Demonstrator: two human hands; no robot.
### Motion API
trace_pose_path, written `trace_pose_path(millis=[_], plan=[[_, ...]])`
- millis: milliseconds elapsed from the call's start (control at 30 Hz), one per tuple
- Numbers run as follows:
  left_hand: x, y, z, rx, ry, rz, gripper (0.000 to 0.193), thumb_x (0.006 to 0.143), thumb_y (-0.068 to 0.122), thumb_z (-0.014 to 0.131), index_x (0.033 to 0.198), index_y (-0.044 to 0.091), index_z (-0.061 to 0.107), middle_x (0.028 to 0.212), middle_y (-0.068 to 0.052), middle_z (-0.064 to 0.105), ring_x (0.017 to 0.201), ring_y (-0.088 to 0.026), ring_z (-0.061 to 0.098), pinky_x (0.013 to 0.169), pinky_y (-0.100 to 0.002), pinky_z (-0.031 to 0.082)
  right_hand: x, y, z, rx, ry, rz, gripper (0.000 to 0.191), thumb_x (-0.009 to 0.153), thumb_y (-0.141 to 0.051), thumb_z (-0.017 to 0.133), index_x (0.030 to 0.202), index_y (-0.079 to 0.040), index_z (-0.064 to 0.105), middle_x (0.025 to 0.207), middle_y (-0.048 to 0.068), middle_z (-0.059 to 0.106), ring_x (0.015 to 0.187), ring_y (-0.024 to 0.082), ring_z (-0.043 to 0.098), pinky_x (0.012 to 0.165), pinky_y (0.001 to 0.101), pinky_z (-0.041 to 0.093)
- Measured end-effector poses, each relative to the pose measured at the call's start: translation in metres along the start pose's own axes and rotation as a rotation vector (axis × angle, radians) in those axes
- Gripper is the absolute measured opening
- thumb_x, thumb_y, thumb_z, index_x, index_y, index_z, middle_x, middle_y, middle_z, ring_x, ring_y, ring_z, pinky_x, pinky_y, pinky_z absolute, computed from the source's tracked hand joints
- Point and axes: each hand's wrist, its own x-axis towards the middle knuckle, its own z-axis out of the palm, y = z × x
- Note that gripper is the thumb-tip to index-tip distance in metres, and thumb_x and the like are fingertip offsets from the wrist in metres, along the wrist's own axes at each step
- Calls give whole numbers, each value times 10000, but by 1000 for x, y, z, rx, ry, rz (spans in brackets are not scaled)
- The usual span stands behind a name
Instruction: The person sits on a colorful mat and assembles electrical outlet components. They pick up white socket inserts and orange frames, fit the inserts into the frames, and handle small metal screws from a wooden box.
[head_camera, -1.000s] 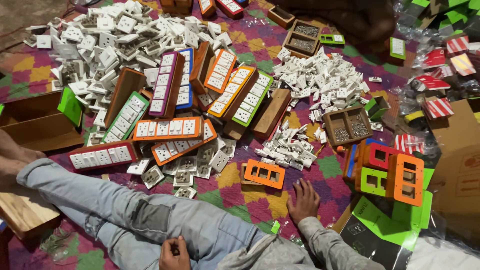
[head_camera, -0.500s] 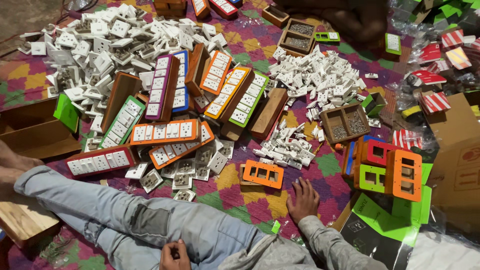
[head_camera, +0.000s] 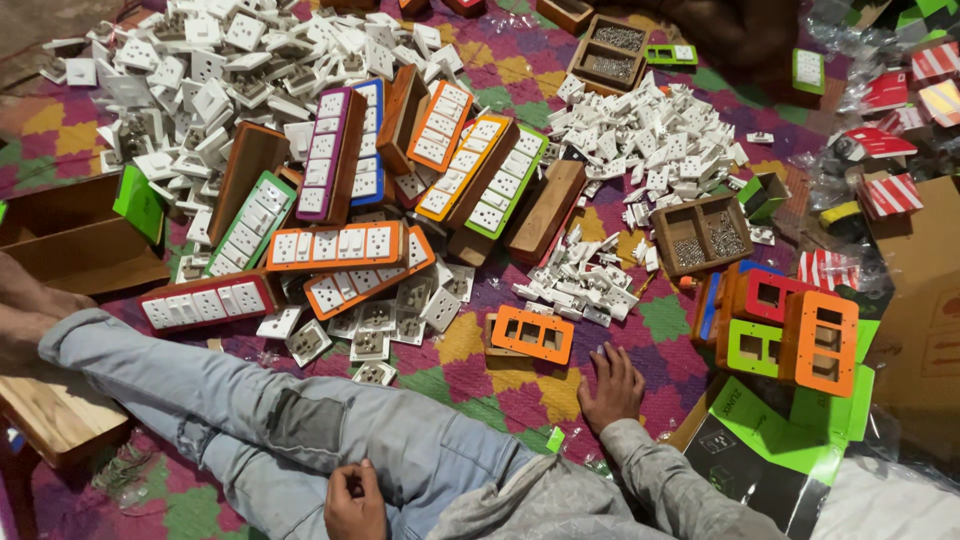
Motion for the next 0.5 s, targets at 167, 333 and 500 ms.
trace_pose_path(millis=[167,333,500], plan=[[-1,8,-7,11,-35,-1,272,907,297,739,820,56,648,761,-79,661,620,-225,632,604,-380,496,3,-3,-1,-18,0,-4,587,839,-362,640,1372,-145,526,1509,114,441,1471,309,332,1159,553,255],[-5,18,-15,36,-18,72,246,933,272,732,868,46,660,808,-95,672,696,-265,641,643,-399,496,4,-5,-8,12,105,-49,587,820,-381,668,1351,-162,549,1498,101,477,1447,321,366,1103,561,292],[-9,26,-23,-10,-92,26,265,1010,238,712,914,1,639,811,-124,651,691,-277,609,647,-400,474,25,19,-19,205,39,17,287,909,-290,656,1153,-141,679,1266,106,633,1233,327,549,1048,492,399]])
